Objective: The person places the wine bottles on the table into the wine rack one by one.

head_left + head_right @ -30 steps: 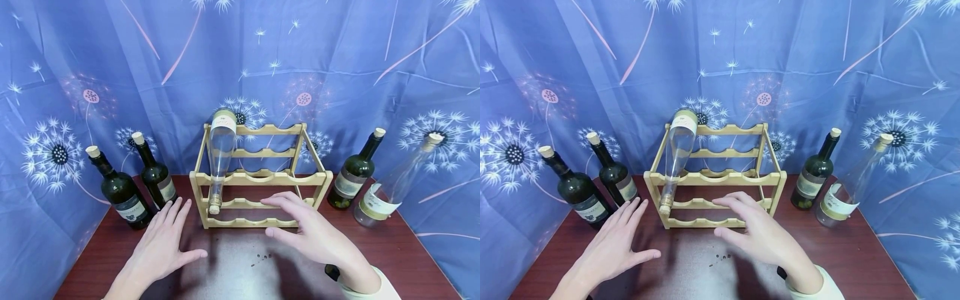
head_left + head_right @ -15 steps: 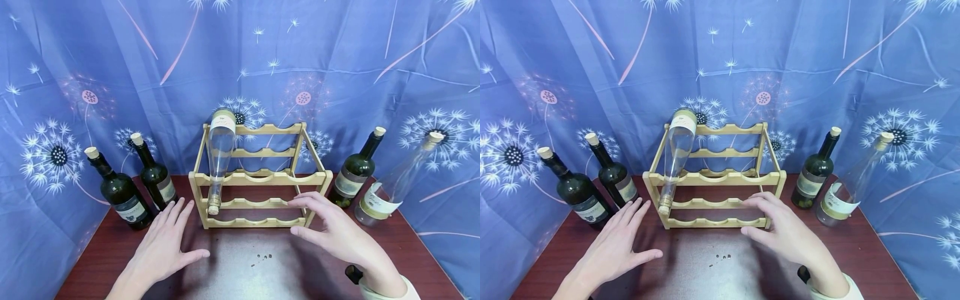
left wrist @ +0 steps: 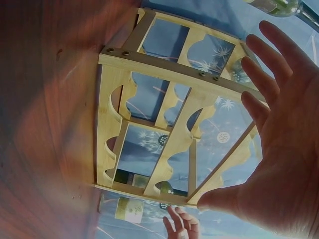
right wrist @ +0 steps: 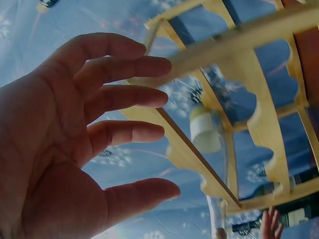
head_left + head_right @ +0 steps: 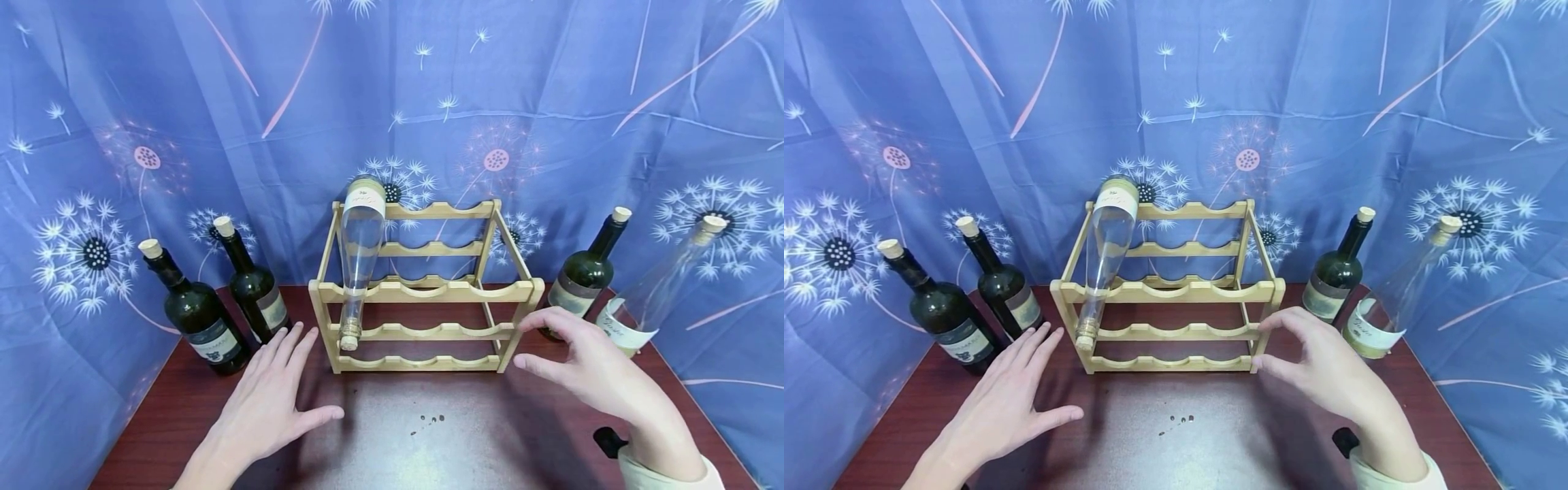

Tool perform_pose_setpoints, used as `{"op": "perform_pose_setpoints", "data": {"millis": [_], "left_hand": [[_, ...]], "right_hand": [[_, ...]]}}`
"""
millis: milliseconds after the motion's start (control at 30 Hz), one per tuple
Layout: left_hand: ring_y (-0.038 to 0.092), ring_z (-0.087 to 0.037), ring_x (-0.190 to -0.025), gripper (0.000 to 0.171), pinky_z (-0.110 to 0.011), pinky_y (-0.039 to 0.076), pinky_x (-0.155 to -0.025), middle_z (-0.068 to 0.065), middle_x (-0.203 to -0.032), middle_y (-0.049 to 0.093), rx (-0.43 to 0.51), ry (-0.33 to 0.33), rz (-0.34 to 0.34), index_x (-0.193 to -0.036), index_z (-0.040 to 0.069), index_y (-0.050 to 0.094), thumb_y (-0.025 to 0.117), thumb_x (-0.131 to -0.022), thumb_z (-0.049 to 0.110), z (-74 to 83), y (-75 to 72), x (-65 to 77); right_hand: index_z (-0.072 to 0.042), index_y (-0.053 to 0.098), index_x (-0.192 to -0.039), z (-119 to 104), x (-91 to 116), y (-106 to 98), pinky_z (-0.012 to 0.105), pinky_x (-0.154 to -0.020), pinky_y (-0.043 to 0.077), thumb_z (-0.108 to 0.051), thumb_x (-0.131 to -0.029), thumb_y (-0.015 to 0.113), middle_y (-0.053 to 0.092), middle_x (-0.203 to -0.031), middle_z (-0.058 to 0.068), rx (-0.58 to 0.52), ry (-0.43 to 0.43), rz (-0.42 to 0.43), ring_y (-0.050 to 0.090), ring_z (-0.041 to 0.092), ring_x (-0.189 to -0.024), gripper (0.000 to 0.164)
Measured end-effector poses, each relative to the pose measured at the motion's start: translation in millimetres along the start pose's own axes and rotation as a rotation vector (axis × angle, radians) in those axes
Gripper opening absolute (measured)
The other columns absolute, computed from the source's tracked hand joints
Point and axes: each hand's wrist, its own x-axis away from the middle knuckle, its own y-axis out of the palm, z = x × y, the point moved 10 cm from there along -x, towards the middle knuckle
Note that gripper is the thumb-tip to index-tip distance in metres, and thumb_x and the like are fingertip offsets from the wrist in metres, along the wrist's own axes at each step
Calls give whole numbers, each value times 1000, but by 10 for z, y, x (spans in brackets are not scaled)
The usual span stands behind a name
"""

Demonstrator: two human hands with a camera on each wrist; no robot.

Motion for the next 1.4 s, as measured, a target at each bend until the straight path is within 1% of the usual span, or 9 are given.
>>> {"op": "perform_pose_setpoints", "data": {"millis": [267,533,700,767,933,1033,1167,1267,1400], "left_hand": [[19,-32,-142,115,-54,23,-108,-8,-155,25,2,-4,4,-152,20,27,46,-64,91,-10,-13,-11],[19,-32,-142,116,-54,22,-108,-9,-155,25,3,-10,3,-153,20,26,46,-64,91,-22,-8,-6],[19,-32,-142,116,-54,23,-108,-9,-155,25,2,-17,-4,-153,19,26,46,-63,91,-31,5,-9],[19,-32,-142,116,-54,23,-108,-9,-155,25,2,-18,-4,-153,19,26,46,-64,91,-33,8,-10],[20,-32,-141,116,-54,23,-108,-10,-155,26,4,-14,6,-152,19,27,46,-63,91,-34,2,-6],[20,-32,-142,116,-54,22,-109,-9,-155,26,5,-11,12,-153,19,26,47,-64,91,-33,-1,-3],[20,-32,-142,116,-53,22,-109,-9,-155,25,6,-9,10,-153,19,26,46,-64,91,-33,1,-1],[19,-32,-142,116,-53,22,-109,-9,-155,25,6,-10,8,-153,19,26,46,-64,91,-37,5,-1],[19,-32,-142,116,-53,22,-109,-9,-155,25,4,-9,8,-153,19,25,46,-64,91,-39,11,-2]], "right_hand": [[-30,61,-111,315,57,-218,22,-65,37,-41,-78,78,62,-105,-10,55,102,51,51,9,-80,39],[-30,61,-112,634,113,-459,31,-71,39,-46,-78,76,61,-97,-6,103,252,103,56,19,-85,40],[-21,60,-116,814,176,-597,50,-78,42,-46,-81,74,61,-117,10,93,318,121,57,38,-103,45],[-19,61,-117,892,208,-661,44,-73,43,-47,-81,73,62,-115,12,122,342,144,59,35,-98,47],[-13,63,-117,1052,270,-812,41,-69,39,-46,-82,72,64,-110,15,183,382,232,56,34,-94,49],[-8,62,-118,1132,308,-883,48,-72,39,-46,-83,71,62,-114,21,200,417,265,55,41,-99,52],[-5,58,-122,1254,360,-921,56,-75,37,-50,-84,68,57,-119,30,211,498,256,51,49,-103,60],[-4,58,-122,1335,401,-945,57,-75,38,-51,-85,66,56,-119,32,222,552,270,50,49,-102,61],[-2,60,-116,1424,465,-1009,56,-75,39,-48,-85,67,59,-115,29,235,598,346,52,46,-100,56]]}}
